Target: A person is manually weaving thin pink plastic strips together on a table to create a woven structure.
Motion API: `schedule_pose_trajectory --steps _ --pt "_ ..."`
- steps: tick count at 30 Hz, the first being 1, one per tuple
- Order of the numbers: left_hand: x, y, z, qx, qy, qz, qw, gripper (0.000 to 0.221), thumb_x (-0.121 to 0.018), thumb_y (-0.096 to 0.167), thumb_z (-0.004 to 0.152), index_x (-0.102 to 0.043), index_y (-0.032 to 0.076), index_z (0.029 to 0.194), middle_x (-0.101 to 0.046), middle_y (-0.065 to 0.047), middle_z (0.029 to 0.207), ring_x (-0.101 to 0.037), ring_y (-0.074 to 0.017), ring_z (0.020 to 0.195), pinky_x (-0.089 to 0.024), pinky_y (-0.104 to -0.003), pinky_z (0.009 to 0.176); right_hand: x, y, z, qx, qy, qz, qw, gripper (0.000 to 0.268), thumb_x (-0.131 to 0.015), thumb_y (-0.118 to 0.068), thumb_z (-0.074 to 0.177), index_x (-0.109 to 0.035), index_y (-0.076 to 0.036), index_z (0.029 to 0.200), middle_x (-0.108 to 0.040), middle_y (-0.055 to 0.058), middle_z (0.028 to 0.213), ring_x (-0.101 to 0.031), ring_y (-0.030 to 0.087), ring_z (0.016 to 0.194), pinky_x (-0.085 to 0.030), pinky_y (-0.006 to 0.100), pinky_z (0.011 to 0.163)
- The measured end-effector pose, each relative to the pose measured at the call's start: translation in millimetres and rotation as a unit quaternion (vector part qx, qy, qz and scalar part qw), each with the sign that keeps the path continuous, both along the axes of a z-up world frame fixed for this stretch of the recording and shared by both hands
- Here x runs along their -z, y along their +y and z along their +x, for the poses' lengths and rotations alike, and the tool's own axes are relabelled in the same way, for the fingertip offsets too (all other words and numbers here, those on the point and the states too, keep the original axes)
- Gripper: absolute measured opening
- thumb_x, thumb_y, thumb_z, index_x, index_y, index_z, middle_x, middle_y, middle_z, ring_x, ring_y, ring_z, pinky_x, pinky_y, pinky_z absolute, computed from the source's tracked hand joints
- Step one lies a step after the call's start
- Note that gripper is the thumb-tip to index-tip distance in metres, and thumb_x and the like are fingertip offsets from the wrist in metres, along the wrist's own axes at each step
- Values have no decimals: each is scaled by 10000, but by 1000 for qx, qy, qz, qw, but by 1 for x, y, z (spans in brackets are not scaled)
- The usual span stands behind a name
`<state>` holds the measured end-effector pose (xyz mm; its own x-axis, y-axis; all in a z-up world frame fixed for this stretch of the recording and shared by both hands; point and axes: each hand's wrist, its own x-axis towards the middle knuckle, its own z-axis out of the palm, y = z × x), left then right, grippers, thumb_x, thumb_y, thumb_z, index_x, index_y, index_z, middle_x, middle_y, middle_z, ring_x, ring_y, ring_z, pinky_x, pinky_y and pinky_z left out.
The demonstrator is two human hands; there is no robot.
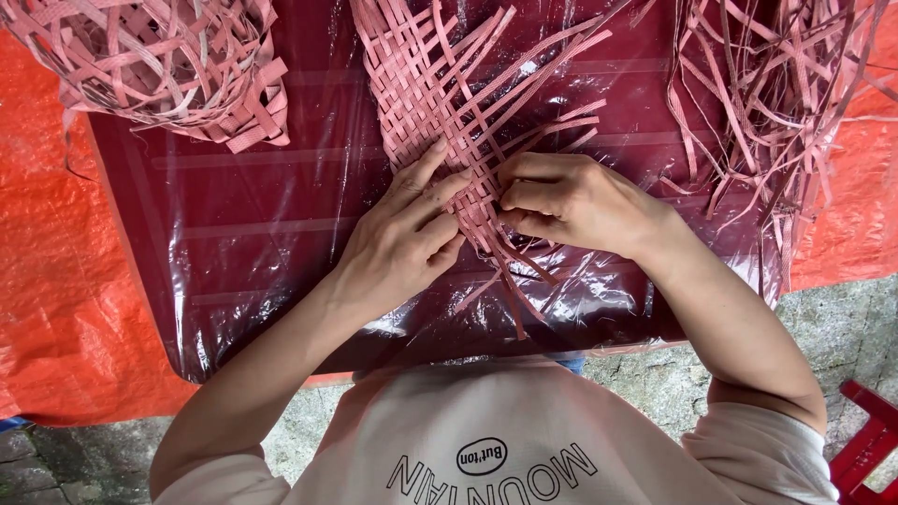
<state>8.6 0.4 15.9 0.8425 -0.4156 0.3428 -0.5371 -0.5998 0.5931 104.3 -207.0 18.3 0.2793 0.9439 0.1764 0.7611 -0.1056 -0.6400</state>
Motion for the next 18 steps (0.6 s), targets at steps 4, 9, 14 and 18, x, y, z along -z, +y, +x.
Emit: schedule_pose_trajectory --steps 4,9,14,18 --pt "6 0 -1 0 -5 3 1000 121 -672 -29 771 -563 -11 721 -488 -211 1218 -310 -388 1240 -357 -522 1022 0 1 0 7 8 7 1000 84 -684 -82 796 -631 -17 791 -581 123 905 -629 222 788 -604 271 719" --pt "8 -1 -1 -7 -3 7 1000 138 -670 -5 784 -548 0 718 -492 -204 1225 -333 -400 1233 -357 -527 1020 0 1 4 -11 5 4 1000 95 -681 -105 799 -619 -32 797 -572 126 900 -626 226 791 -600 293 719" --pt "6 -1 0 -12 0 0 1000 135 -682 -12 772 -555 -15 725 -516 -204 1197 -338 -386 1227 -361 -512 1018 2 2 4 -13 -10 4 1000 109 -682 -107 801 -594 -50 772 -557 108 862 -611 213 761 -597 294 693" --pt "5 0 1 -5 2 -1 1000 188 -693 -12 767 -512 5 720 -516 -211 1192 -332 -395 1226 -368 -525 1007 5 1 2 4 -3 1 1000 96 -683 -103 799 -606 -53 773 -568 115 880 -626 217 759 -611 281 688"
